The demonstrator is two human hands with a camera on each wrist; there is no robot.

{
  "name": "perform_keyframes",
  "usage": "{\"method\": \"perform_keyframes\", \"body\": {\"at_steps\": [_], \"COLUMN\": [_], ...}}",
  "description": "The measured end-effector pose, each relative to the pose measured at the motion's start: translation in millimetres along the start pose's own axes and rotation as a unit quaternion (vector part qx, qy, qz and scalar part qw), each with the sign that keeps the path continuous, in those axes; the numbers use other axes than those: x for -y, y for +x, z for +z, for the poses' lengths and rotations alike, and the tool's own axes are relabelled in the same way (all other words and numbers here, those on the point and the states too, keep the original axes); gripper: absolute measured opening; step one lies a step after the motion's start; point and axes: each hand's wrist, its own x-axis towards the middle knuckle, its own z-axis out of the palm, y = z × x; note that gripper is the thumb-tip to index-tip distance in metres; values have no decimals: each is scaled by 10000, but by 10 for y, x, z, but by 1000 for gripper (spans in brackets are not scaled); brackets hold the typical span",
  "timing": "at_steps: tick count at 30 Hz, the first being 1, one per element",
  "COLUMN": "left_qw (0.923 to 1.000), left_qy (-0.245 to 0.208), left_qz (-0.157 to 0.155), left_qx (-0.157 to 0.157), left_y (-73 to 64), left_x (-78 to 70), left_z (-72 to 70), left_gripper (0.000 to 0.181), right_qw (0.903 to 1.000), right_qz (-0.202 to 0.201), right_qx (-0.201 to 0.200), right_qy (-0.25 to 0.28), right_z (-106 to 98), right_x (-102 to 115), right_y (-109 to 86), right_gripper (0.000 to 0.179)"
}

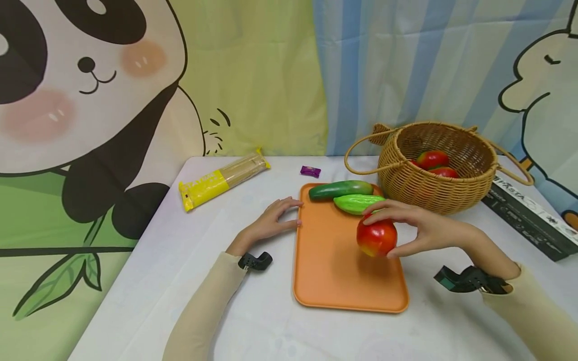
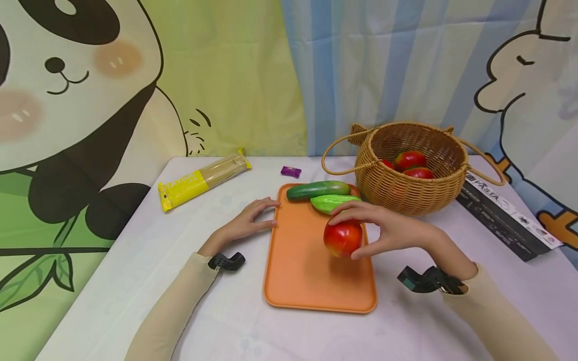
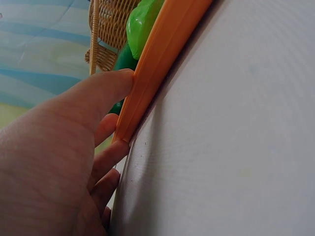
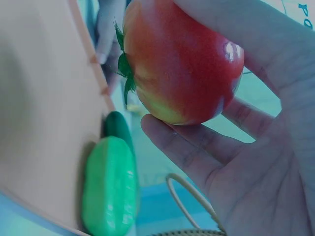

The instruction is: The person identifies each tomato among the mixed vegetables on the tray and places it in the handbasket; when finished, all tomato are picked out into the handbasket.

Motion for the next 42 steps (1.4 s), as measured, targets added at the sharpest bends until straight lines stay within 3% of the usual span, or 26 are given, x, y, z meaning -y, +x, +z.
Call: {"method": "perform_keyframes", "body": {"at_steps": [7, 12, 19, 23, 30, 42], "left_qw": [10000, 10000, 10000, 10000, 10000, 9999], "left_qy": [-13, -53, -21, -15, 4, -5], "left_qz": [7, 46, 47, 79, 59, 152], "left_qx": [9, 2, 0, -11, 12, 3], "left_y": [3, 1, -1, 6, 11, 9], "left_x": [5, 0, 2, 9, 25, 23], "left_z": [-1, -5, -9, -4, 2, -1], "left_gripper": [55, 55, 55, 55, 55, 56], "right_qw": [9974, 9952, 9906, 9886, 9853, 9732], "right_qz": [-135, -406, -367, -339, -382, 121], "right_qx": [-333, -473, -763, -1136, -1663, -2291], "right_qy": [-619, -756, -1076, -933, 17, -153], "right_z": [-183, -303, -406, -462, -592, -717], "right_x": [38, 43, 35, 33, -43, -200], "right_y": [-36, -25, -23, -20, -52, -139], "right_gripper": [73, 76, 78, 77, 78, 75]}}
